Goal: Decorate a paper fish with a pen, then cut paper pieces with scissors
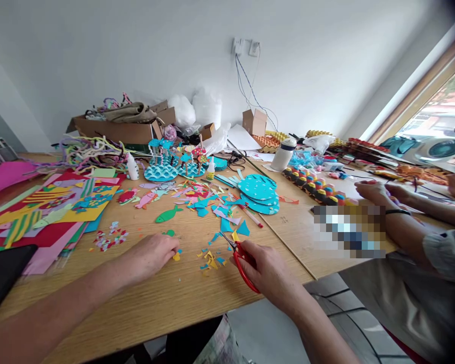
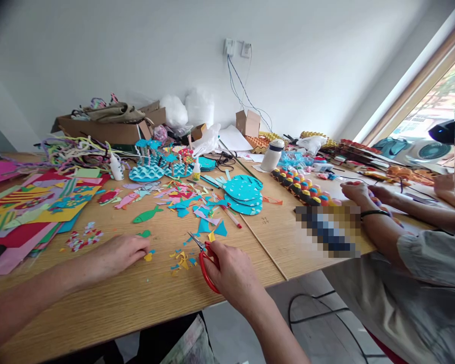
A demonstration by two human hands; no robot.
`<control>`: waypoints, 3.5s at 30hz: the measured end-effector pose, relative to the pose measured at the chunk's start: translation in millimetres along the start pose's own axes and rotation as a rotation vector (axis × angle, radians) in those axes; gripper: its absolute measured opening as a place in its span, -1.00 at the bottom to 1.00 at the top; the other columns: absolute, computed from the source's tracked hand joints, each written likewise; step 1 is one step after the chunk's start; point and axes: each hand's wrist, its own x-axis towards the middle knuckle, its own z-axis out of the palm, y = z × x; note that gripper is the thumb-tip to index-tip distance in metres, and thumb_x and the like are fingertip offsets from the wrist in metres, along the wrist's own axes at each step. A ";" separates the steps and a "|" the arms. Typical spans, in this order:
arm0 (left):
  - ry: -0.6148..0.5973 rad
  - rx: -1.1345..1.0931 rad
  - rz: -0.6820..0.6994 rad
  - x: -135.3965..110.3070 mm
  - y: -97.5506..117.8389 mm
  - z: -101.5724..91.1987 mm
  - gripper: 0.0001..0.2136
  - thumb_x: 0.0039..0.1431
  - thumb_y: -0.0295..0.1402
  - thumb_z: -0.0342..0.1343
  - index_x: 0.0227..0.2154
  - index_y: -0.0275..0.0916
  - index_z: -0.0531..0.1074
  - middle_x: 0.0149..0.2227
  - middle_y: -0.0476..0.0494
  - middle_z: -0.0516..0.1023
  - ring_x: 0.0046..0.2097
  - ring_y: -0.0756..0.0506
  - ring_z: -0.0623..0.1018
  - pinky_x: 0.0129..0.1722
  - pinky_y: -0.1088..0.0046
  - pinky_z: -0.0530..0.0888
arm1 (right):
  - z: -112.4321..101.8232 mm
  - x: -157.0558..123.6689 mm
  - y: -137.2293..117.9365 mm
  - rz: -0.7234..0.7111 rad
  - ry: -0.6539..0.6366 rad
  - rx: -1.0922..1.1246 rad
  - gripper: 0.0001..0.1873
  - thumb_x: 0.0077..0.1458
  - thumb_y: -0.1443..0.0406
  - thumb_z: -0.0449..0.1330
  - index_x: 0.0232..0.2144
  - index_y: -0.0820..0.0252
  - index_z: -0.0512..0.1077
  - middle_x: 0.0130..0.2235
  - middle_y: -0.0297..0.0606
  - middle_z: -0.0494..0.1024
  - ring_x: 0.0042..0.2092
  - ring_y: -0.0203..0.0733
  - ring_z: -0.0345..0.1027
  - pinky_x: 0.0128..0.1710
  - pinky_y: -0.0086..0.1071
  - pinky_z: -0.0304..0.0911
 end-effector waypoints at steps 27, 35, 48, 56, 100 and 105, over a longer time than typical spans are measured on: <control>0.301 -0.378 0.179 13.7 45.9 0.5 -0.85 0.02 -0.46 -0.08 -0.52 -0.16 0.37 -0.52 0.05 0.43 -0.45 -0.03 0.41 -0.44 0.52 0.25 | 22.6 38.0 23.0 0.280 0.070 -0.106 -0.83 0.06 0.34 0.03 -0.27 0.20 0.36 -0.33 -0.15 0.54 -0.33 -0.16 0.37 -0.48 -0.44 -0.05; 0.236 -0.795 0.098 3.5 71.0 35.9 -0.89 -0.05 -0.42 -0.06 -0.55 -0.18 0.37 -0.57 0.05 0.35 -0.50 -0.01 0.33 -0.51 0.52 0.23 | 28.9 41.8 14.4 0.314 0.098 -0.103 -0.85 0.04 0.38 0.04 -0.32 0.20 0.37 -0.36 -0.09 0.55 -0.38 -0.10 0.38 -0.53 -0.42 -0.12; 0.291 -1.589 -0.095 9.9 93.1 35.5 -0.76 -0.07 -0.29 0.19 -0.29 -0.19 0.37 -0.29 -0.09 0.46 -0.24 -0.07 0.45 -0.34 0.48 0.37 | 20.4 9.2 -6.7 0.149 0.464 0.410 -0.93 0.01 0.31 0.04 -0.49 0.17 0.26 -0.51 -0.32 0.43 -0.48 -0.28 0.27 -0.50 -0.48 0.09; 0.288 -1.642 -0.029 27.4 95.8 45.0 -0.84 -0.05 -0.27 0.19 -0.44 -0.22 0.40 -0.38 -0.06 0.48 -0.35 -0.03 0.44 -0.43 0.52 0.30 | 37.3 0.2 -22.2 -0.017 0.590 0.264 -0.90 -0.04 0.43 -0.01 -0.51 0.15 0.23 -0.55 -0.35 0.36 -0.50 -0.28 0.23 -0.50 -0.49 0.10; 0.375 -1.437 -0.114 6.7 91.4 29.0 -0.89 -0.14 -0.34 0.17 -0.62 -0.23 0.37 -0.62 0.08 0.34 -0.52 0.03 0.31 -0.51 0.56 0.27 | 19.3 1.5 -19.8 0.187 0.383 1.120 -0.78 -0.23 0.23 0.20 -0.57 0.17 0.20 -0.58 -0.43 0.29 -0.55 -0.36 0.14 -0.53 -0.48 0.09; 0.385 -1.458 -0.129 7.6 88.0 31.6 -0.86 -0.11 -0.32 0.18 -0.60 -0.23 0.35 -0.59 0.07 0.36 -0.49 0.03 0.34 -0.47 0.56 0.30 | 6.7 -20.5 -4.5 0.240 0.409 0.880 -0.78 -0.06 0.17 0.13 -0.52 0.17 0.20 -0.53 -0.42 0.22 -0.48 -0.33 0.09 -0.50 -0.48 0.05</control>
